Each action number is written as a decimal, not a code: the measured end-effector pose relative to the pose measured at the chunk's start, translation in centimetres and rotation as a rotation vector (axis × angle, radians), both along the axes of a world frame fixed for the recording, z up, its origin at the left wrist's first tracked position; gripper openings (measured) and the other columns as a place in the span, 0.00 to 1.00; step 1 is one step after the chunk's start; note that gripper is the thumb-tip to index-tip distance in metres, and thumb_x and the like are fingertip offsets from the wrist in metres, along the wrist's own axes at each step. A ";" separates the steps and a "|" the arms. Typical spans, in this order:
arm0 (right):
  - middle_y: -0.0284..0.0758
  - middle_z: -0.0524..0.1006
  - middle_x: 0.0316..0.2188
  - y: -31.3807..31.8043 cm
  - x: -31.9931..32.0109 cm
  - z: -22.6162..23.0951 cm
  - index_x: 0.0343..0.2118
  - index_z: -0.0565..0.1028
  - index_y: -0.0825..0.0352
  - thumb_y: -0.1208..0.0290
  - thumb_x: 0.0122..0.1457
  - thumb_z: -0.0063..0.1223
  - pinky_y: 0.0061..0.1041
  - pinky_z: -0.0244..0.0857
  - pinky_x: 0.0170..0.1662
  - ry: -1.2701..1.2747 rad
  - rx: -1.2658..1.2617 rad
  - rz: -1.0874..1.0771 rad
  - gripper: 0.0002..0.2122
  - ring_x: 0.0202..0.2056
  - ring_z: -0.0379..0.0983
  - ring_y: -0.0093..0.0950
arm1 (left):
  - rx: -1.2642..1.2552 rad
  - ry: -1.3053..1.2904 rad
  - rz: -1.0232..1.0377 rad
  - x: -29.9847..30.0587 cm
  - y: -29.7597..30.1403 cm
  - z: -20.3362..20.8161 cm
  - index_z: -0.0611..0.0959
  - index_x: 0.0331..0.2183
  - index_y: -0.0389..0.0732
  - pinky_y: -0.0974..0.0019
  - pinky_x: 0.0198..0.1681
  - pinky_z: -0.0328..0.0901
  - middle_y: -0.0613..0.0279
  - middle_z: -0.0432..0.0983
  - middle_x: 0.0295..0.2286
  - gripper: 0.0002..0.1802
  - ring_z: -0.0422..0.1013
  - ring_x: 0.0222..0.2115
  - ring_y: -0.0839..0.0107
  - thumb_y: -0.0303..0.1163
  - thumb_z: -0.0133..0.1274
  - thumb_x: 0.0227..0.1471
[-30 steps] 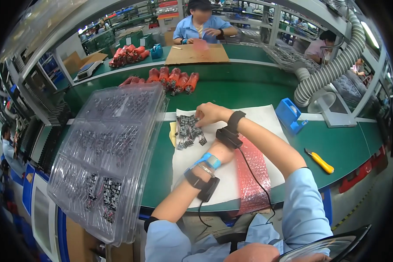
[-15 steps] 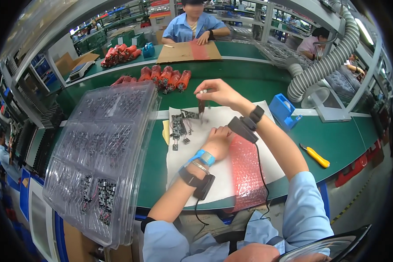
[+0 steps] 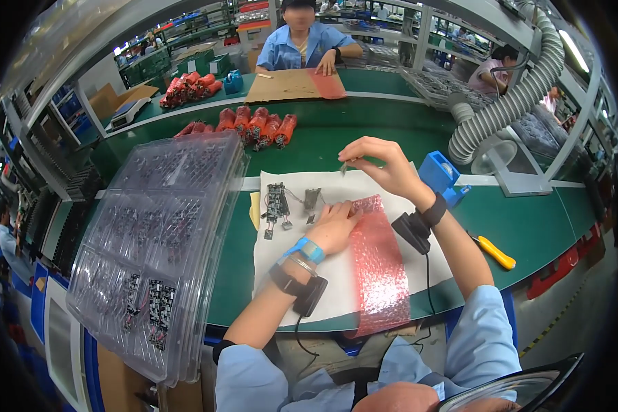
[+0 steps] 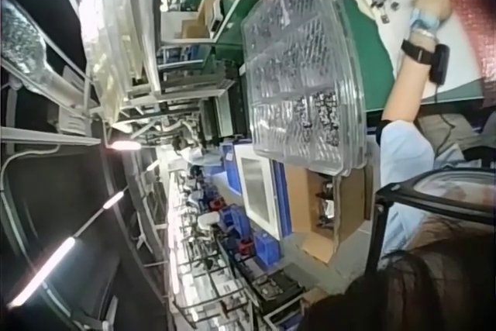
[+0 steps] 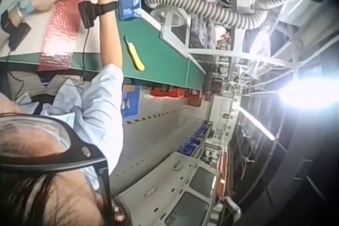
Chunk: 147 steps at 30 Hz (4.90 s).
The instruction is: The person picks up circuit boards from a pile, wraps them individually in bubble wrap, and uses a utility knife to cut the wrap. Each wrapped board is then placed into a plastic tray.
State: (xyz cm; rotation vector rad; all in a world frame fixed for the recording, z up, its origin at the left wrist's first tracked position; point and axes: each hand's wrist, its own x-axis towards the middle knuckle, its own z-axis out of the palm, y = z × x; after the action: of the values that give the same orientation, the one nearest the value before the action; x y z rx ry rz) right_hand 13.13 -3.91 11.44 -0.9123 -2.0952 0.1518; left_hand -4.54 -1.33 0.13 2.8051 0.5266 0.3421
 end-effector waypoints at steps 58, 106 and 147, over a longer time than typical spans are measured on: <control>0.44 0.78 0.33 -7.0 9.0 -8.7 0.37 0.80 0.72 0.77 0.50 0.60 0.32 0.69 0.38 -0.086 -0.331 -0.576 0.10 0.33 0.75 0.38 | -0.016 0.039 -0.029 -0.6 -0.2 0.9 0.69 0.57 0.38 0.61 0.54 0.52 0.52 0.64 0.44 0.35 0.59 0.49 0.59 0.19 0.48 0.42; 0.41 0.77 0.35 -1.6 5.9 -7.2 0.38 0.80 0.72 0.76 0.50 0.57 0.29 0.69 0.42 -0.210 -0.391 -0.009 0.12 0.35 0.76 0.37 | -0.331 -0.157 0.245 -0.2 2.8 2.3 0.81 0.40 0.45 0.54 0.58 0.49 0.58 0.77 0.31 0.11 0.73 0.38 0.65 0.33 0.50 0.55; 0.41 0.78 0.31 -0.6 8.1 -7.2 0.36 0.77 0.71 0.68 0.54 0.58 0.30 0.69 0.40 -0.280 -0.508 -0.007 0.11 0.34 0.76 0.35 | 0.017 -0.078 0.037 1.9 4.7 1.0 0.77 0.30 0.40 0.52 0.49 0.52 0.55 0.71 0.32 0.11 0.67 0.40 0.57 0.36 0.58 0.47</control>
State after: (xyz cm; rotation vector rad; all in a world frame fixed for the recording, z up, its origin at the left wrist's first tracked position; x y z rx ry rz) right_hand 21.19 -4.53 4.25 -1.2988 -2.3583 0.6040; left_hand -2.64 3.35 1.13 2.7875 0.5610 0.4639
